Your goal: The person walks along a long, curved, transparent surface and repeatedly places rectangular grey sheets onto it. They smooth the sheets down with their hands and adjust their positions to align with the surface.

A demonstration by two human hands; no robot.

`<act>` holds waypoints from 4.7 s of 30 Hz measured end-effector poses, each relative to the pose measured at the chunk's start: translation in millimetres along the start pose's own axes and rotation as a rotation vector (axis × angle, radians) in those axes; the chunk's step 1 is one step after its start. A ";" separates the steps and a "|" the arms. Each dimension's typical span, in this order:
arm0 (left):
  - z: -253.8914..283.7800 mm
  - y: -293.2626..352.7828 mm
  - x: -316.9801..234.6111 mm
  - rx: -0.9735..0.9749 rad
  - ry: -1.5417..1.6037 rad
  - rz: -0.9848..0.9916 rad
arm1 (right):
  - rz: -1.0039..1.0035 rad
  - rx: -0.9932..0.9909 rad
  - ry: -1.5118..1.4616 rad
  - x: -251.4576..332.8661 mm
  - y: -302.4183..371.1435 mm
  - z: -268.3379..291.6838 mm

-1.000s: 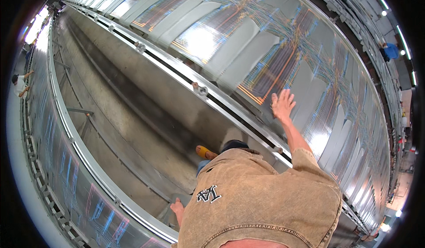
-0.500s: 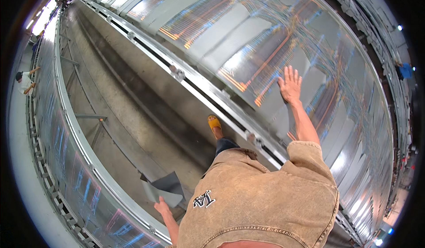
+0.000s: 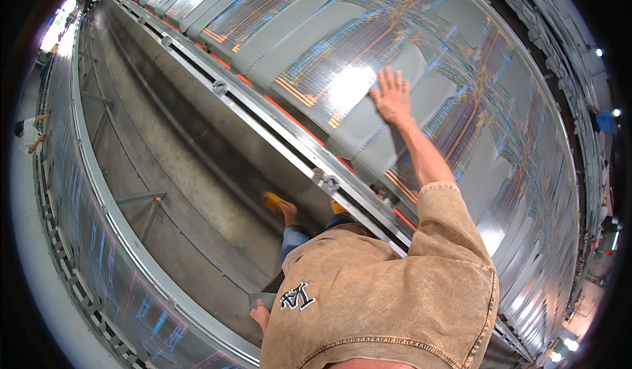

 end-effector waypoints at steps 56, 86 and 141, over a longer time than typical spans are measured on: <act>278.5 -778.9 -570.5 -0.116 0.280 -0.175 | -0.117 -0.096 -0.126 663.1 -375.6 -12.1; 324.3 -955.0 -688.2 -0.132 0.093 0.041 | -0.197 -0.119 -0.111 903.2 -820.7 -35.2; 527.9 -1323.9 -1200.2 -0.031 0.385 -0.033 | -0.301 -0.052 -0.285 1328.2 -855.1 -3.9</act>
Point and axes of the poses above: each hand's wrist, its own y-axis away from the middle knuckle, its own z-axis out of the back of the hand, x = y × z, the point moved 5 cm from there along -y, towards the middle knuckle, and after that the axes turned 11 degrees about -z, right-handed, at the moved point
